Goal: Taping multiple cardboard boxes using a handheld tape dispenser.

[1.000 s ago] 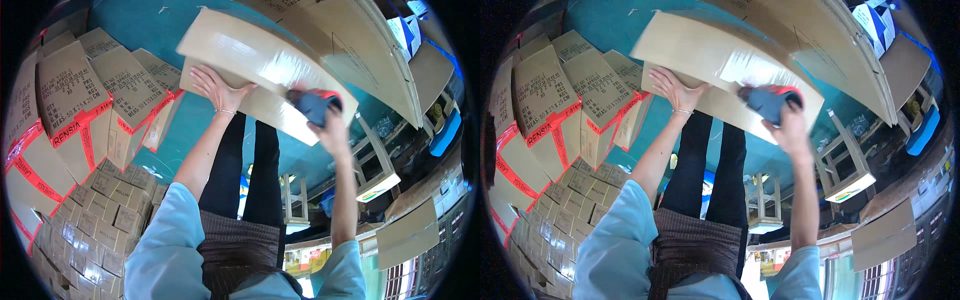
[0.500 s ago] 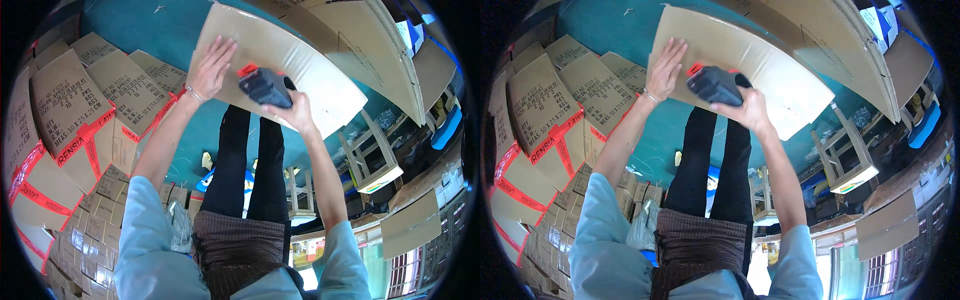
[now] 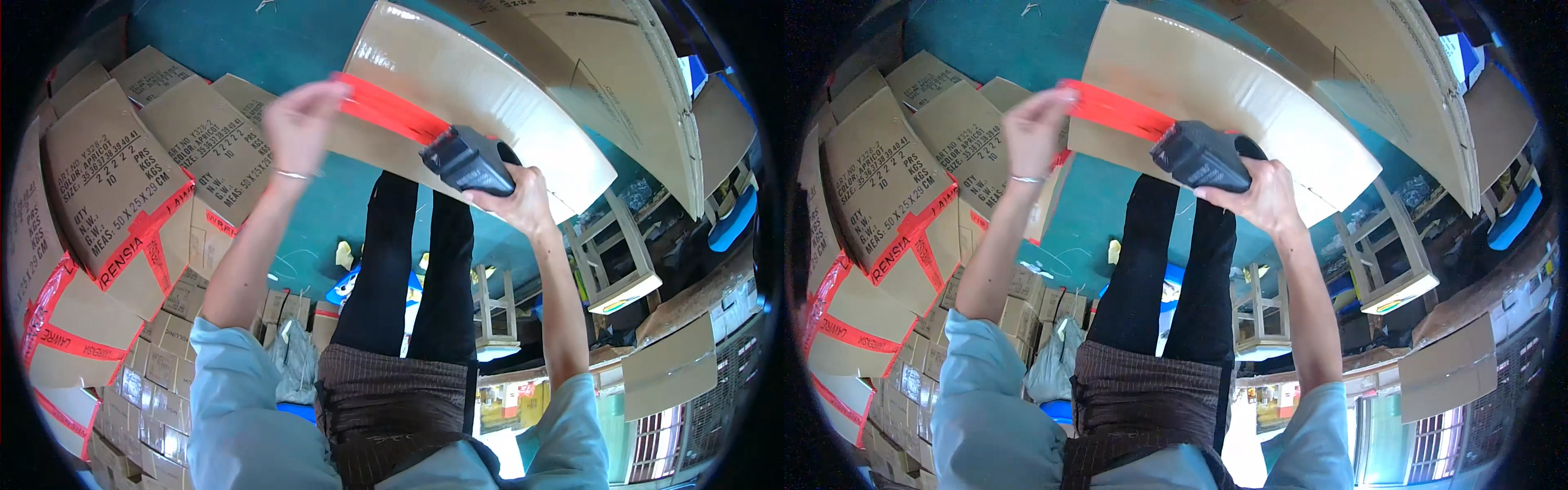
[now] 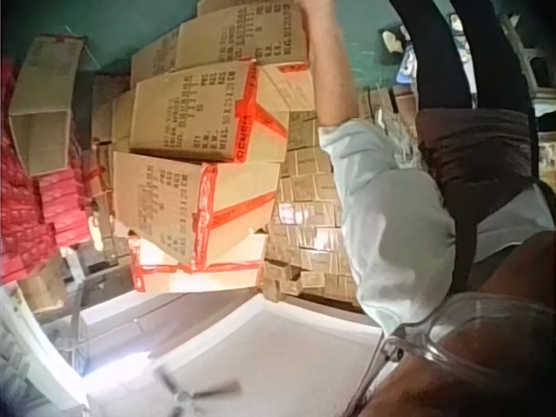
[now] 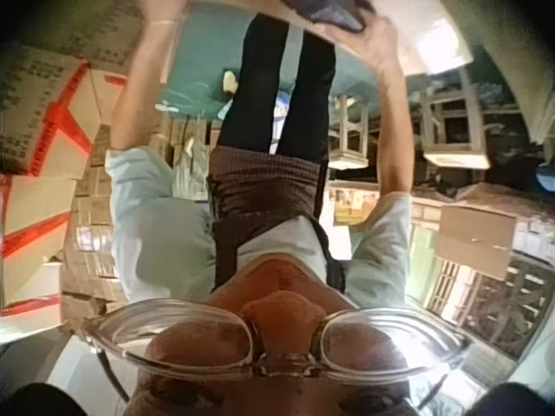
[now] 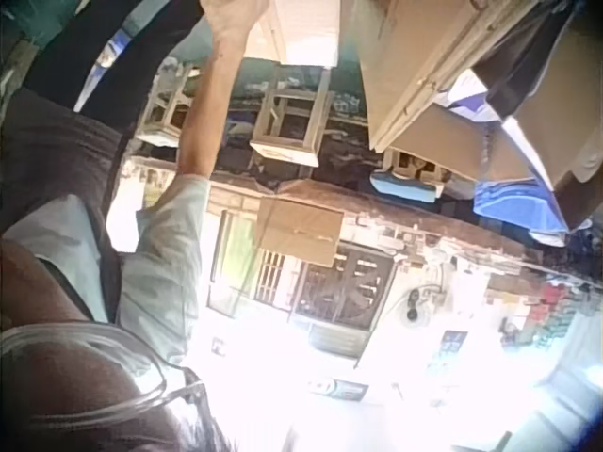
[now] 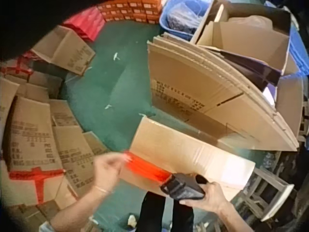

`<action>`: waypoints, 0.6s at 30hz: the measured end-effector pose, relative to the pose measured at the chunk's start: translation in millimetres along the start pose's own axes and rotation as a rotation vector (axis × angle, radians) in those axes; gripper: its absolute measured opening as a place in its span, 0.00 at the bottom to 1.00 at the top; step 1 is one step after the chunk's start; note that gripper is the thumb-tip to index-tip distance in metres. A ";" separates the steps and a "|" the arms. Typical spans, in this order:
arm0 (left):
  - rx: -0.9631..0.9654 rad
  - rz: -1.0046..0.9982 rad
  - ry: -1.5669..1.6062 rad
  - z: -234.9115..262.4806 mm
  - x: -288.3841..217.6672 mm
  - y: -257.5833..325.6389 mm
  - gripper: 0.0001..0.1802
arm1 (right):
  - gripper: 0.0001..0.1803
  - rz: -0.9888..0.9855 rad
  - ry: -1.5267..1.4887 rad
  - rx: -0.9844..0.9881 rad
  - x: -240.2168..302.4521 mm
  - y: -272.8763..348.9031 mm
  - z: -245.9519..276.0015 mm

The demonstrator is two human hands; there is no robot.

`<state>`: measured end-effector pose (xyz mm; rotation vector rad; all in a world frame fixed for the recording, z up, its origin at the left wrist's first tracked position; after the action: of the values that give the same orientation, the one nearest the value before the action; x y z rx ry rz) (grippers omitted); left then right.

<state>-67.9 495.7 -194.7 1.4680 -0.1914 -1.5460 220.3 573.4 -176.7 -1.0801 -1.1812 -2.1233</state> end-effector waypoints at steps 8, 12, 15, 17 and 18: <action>-0.073 0.267 -0.118 14.3 80.1 -83.3 0.22 | 0.36 -0.338 0.400 0.112 18.7 -50.5 -30.3; -0.128 0.600 0.089 -17.7 90.9 -69.3 0.31 | 0.38 -0.416 0.378 0.133 7.1 -45.3 -18.7; 0.061 -0.014 -0.177 -34.5 72.3 -46.9 0.23 | 0.38 -0.358 0.415 0.160 6.6 -40.6 -20.4; 0.118 0.083 -0.145 -24.3 72.9 -53.4 0.19 | 0.37 -0.239 0.286 0.117 6.8 -9.9 -8.9; 0.104 0.045 -0.112 -15.5 76.3 -54.9 0.18 | 0.36 -0.159 0.143 0.064 2.9 13.1 0.9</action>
<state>-69.1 478.5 -288.4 1.4482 -0.3733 -1.6027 228.3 567.3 -167.8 -0.8151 -1.2947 -2.2240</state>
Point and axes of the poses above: each hand's wrist, its own y-axis away from the middle knuckle, its own z-axis out of the back of the hand, x = y × z, the point moved 4 cm from there along -y, towards the middle knuckle, and after that the axes turned 13 degrees about z, right-handed, at the moved point
